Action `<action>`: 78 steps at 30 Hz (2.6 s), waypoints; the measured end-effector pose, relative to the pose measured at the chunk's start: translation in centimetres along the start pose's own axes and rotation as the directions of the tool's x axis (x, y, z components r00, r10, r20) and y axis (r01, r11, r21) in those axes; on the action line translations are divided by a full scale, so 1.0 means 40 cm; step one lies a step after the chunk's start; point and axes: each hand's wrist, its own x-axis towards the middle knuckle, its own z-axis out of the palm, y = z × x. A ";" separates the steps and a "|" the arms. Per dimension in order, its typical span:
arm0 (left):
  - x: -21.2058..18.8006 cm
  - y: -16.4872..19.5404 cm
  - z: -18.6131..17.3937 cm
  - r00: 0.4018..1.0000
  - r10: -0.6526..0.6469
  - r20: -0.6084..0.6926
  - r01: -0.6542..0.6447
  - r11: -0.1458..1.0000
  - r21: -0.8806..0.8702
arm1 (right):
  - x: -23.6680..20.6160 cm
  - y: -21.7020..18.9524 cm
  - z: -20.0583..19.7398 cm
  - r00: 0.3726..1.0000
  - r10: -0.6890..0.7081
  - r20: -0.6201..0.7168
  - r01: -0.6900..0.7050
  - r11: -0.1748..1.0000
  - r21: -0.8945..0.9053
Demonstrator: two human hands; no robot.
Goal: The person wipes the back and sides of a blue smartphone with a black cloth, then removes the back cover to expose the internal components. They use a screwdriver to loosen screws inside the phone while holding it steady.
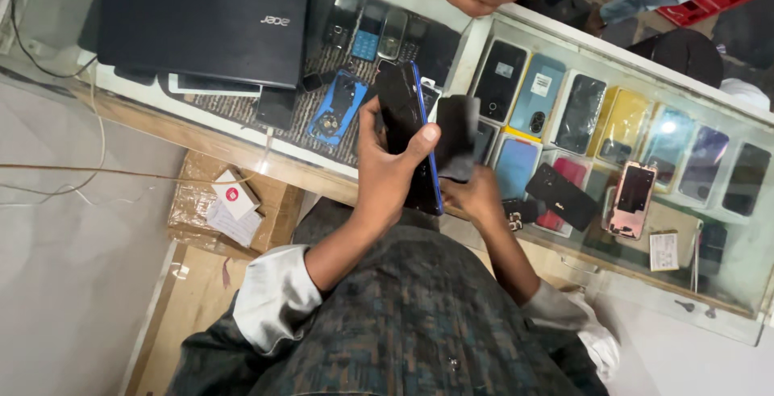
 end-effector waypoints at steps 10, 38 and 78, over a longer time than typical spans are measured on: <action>0.010 -0.019 -0.024 1.000 0.013 -0.003 -0.013 0.994 0.112 | -0.168 -0.179 -0.061 0.943 -0.291 -0.159 0.309 0.946 0.100; 0.009 -0.025 0.019 0.989 0.015 0.150 -0.046 0.978 0.205 | -0.215 -0.165 -0.063 0.965 -0.263 0.023 0.223 0.860 0.458; -0.032 -0.036 0.027 0.894 -0.224 0.389 0.077 0.930 0.359 | -0.167 -0.209 -0.089 0.860 -0.396 -0.321 0.491 0.815 0.308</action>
